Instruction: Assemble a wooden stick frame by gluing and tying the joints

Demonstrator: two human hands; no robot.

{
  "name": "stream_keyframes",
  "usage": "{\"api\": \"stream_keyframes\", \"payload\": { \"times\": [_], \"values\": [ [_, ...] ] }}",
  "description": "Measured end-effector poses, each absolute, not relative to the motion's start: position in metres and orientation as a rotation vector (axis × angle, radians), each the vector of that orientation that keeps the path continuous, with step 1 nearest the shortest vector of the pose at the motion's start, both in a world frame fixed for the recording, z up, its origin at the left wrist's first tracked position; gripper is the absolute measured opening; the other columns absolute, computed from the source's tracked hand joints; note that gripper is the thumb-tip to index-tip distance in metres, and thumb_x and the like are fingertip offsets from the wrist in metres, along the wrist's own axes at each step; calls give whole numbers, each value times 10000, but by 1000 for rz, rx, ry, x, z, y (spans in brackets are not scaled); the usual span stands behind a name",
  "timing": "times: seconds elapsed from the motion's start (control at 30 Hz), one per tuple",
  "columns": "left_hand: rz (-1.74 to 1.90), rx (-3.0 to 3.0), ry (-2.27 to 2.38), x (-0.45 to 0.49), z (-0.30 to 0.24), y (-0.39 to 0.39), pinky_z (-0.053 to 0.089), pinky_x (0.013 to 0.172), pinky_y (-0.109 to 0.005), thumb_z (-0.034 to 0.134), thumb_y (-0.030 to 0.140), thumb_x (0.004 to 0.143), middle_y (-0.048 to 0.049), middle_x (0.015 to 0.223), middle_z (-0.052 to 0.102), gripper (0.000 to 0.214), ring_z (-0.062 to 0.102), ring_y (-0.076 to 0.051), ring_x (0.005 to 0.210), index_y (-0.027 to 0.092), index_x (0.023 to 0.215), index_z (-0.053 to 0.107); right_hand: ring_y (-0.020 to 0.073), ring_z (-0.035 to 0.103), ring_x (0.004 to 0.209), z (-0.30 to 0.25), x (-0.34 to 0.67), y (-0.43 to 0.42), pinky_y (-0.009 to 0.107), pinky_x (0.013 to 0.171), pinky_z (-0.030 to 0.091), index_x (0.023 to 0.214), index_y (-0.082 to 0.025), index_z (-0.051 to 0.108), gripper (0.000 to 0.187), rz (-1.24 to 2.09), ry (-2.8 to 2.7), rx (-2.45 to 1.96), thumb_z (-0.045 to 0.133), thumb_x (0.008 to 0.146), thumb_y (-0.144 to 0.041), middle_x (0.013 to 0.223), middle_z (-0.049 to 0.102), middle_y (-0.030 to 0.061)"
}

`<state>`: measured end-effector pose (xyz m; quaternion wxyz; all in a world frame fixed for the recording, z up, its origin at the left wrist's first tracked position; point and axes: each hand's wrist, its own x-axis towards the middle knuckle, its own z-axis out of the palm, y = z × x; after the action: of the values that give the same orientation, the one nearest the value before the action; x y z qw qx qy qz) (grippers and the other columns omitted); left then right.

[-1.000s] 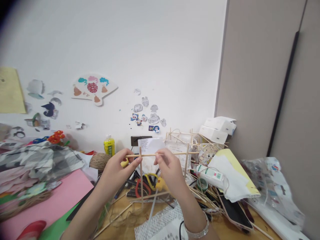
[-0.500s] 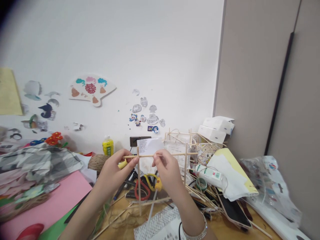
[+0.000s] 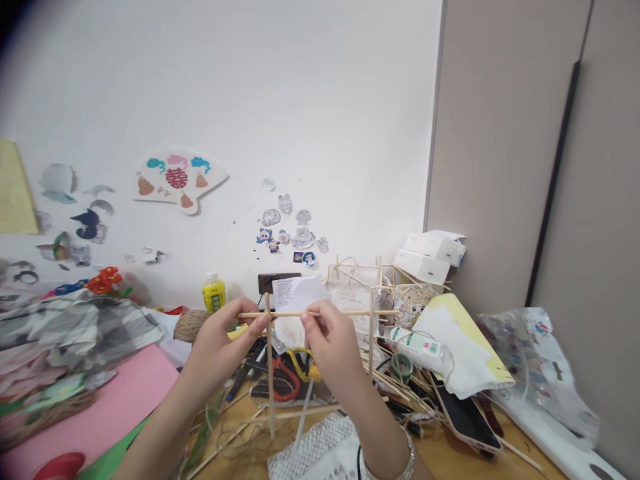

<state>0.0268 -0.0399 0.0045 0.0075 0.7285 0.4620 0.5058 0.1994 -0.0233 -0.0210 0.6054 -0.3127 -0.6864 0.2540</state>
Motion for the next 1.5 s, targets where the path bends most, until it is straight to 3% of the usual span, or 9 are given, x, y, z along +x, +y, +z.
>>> {"api": "stream_keyframes", "payload": {
  "times": [0.47,0.9,1.5],
  "values": [
    [1709,2315,1293,24,-1,-35,361,609,-257,493,366,840,33,659,468,236,471,-136,636,209,676,430,118,459,437,-16,199,-34,226,446,331,735,-201,511,226,407,-1629,-823,433,879,-358,491,428,-59],
    [1898,2295,844,17,-7,-31,365,608,-295,515,337,836,8,669,436,234,445,-157,657,224,662,406,129,472,422,-11,191,-60,220,436,276,735,-209,518,251,-57,-1724,-877,375,910,-318,497,510,-27],
    [1938,2197,565,20,-7,-33,356,626,-296,539,325,838,14,687,444,195,441,-153,681,221,695,458,135,471,450,-9,188,-74,233,458,306,716,-207,532,259,-259,-1698,-828,374,913,-266,522,523,-3]
  ]
}}
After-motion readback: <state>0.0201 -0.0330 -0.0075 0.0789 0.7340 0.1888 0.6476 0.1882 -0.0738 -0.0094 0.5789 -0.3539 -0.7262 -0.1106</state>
